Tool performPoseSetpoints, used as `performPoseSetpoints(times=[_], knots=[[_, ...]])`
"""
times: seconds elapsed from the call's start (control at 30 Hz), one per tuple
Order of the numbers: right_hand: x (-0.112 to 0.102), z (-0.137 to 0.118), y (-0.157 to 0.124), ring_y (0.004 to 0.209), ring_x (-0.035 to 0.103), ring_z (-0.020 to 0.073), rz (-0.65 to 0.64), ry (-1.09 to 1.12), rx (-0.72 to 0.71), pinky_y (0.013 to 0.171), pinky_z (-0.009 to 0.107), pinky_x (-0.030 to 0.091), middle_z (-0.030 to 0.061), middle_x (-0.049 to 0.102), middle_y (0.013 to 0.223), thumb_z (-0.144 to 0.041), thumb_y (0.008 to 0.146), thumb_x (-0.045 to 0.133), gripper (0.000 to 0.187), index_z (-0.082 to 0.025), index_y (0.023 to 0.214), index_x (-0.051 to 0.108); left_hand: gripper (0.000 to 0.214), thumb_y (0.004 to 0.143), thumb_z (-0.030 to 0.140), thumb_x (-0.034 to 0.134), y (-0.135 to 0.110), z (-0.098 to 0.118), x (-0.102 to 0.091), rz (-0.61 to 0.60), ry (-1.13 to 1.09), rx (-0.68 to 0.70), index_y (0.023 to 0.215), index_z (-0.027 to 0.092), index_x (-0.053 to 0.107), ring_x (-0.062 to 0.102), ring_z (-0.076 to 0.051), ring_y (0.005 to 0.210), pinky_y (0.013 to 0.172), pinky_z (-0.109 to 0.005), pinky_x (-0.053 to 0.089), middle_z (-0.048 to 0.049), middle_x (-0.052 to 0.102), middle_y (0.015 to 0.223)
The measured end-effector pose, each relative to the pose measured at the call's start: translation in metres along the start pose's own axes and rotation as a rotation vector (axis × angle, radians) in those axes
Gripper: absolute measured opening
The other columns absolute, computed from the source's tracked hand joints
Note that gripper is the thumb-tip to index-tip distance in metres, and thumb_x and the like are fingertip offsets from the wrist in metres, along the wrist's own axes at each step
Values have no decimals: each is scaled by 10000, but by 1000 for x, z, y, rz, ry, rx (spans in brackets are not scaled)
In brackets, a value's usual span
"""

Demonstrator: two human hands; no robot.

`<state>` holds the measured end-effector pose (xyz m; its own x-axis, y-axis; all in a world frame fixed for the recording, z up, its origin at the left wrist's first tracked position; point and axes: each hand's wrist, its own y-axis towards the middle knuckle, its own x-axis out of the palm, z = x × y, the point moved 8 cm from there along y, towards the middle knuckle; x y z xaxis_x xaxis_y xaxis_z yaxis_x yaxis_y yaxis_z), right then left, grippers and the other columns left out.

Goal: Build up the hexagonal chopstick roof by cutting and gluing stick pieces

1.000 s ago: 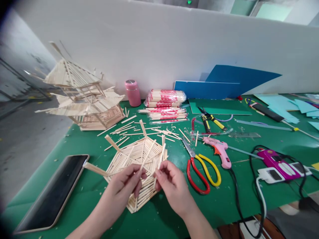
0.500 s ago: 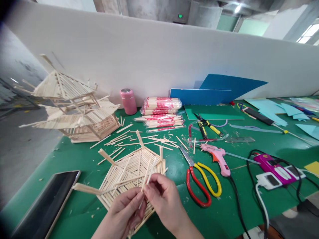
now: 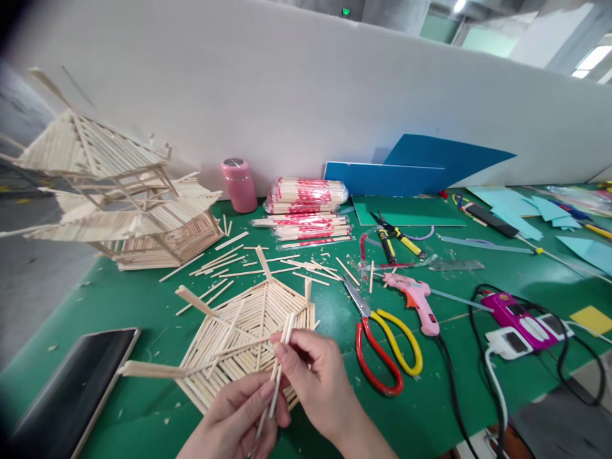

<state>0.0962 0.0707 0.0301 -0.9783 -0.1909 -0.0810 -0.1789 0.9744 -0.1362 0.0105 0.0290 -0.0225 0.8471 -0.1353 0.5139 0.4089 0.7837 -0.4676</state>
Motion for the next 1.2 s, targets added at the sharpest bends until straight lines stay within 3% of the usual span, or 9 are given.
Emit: performPoseSetpoints(times=[0.63, 0.9, 1.2], knots=[[1, -2, 0, 568, 528, 114, 15, 7, -32, 513, 209, 468, 6, 542, 675, -344, 808, 499, 251, -157, 893, 644, 294, 717, 422, 588, 1, -3, -1, 39, 19, 1, 649, 135, 587, 456, -55, 341, 322, -141, 306, -3, 561, 487], [2, -10, 1, 551, 459, 94, -3, -97, -69, 506, 192, 391, -11, 483, 634, -353, 826, 464, 288, -149, 654, 573, 305, 713, 436, 589, 1, -3, -2, 38, 23, -8, 650, 137, 587, 454, -58, 337, 317, -143, 301, -4, 562, 480], [3, -14, 0, 543, 408, 92, -10, -170, -115, 501, 202, 325, -29, 422, 578, -313, 852, 431, 286, -156, 634, 528, 307, 667, 452, 628, 5, -13, -6, 26, 7, -72, 708, 148, 609, 455, -64, 345, 324, -146, 324, 3, 560, 467]])
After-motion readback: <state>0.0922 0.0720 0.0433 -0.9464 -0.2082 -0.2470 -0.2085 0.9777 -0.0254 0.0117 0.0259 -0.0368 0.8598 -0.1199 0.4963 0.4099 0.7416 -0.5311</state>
